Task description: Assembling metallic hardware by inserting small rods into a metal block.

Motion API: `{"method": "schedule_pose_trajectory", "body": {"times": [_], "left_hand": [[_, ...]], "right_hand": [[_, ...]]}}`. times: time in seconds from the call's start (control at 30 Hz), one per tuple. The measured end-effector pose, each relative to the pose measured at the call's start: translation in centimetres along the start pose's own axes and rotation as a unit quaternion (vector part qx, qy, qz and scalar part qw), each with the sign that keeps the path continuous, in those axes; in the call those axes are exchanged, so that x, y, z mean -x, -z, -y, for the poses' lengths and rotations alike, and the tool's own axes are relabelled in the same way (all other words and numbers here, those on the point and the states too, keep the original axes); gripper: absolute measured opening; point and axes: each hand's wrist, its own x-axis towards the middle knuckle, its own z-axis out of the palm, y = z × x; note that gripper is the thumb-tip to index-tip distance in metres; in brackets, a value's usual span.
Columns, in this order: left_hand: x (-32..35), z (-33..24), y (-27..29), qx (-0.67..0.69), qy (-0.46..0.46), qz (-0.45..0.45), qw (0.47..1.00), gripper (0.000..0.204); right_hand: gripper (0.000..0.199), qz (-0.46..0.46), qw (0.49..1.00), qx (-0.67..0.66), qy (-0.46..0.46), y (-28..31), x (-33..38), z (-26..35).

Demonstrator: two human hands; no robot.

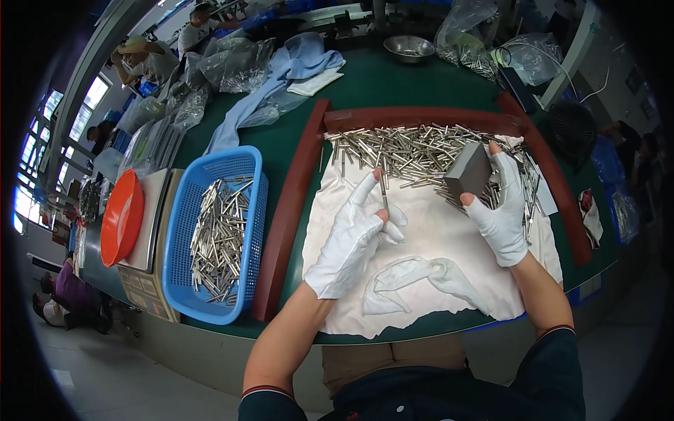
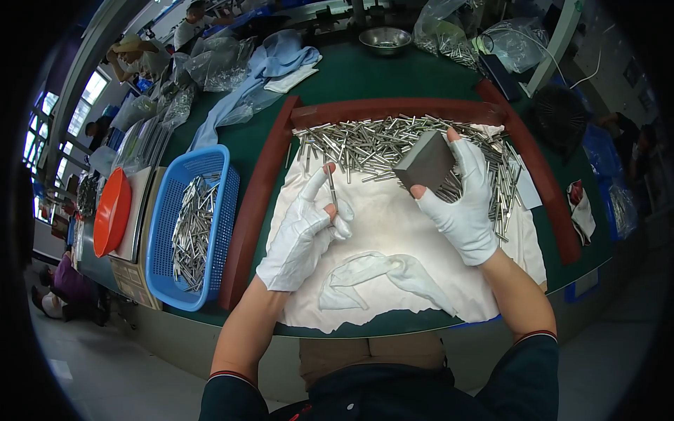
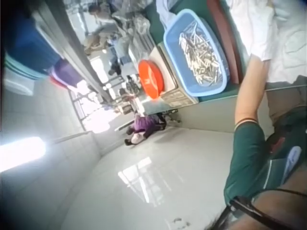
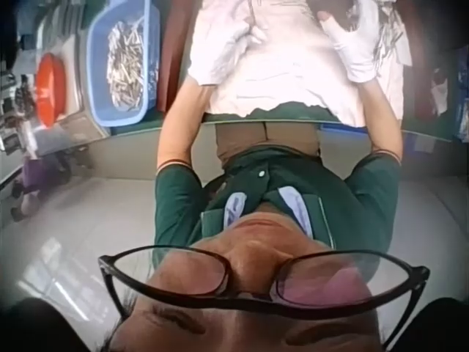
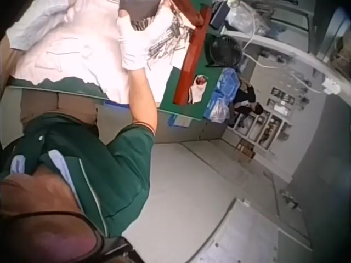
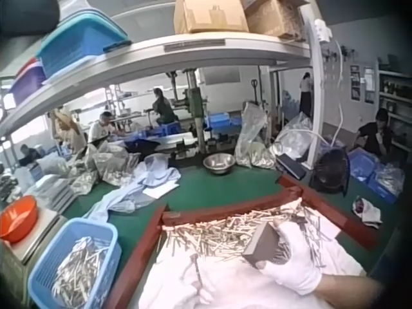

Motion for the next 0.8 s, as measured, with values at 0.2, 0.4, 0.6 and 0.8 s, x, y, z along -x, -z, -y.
{"method": "schedule_pose_trajectory", "body": {"times": [0.2, 0.4, 0.6, 0.8], "left_hand": [[0.5, 0.0, -0.4, -0.044, 0.017, 0.071, 0.996, 0.078], [0.6, 0.3, -1.4, -0.048, 0.062, 0.064, 0.995, 0.072], [0.6, 0.2, -1.7, -0.075, 0.07, 0.067, 0.993, 0.076], [0.6, 0.0, -1.4, -0.075, 0.07, 0.081, 0.991, 0.077]], "right_hand": [[0.084, 0.023, 0.99, 0.065, 0.122, -0.8, 0.2, 2.1], [0.088, 0.033, 0.976, 0.097, 0.19, -0.9, 0.4, 2.1], [0.087, 0.05, 0.977, 0.096, 0.184, -0.7, 0.3, 2.4], [0.087, 0.09, 0.978, 0.079, 0.169, -0.4, 0.3, 2.6]]}}
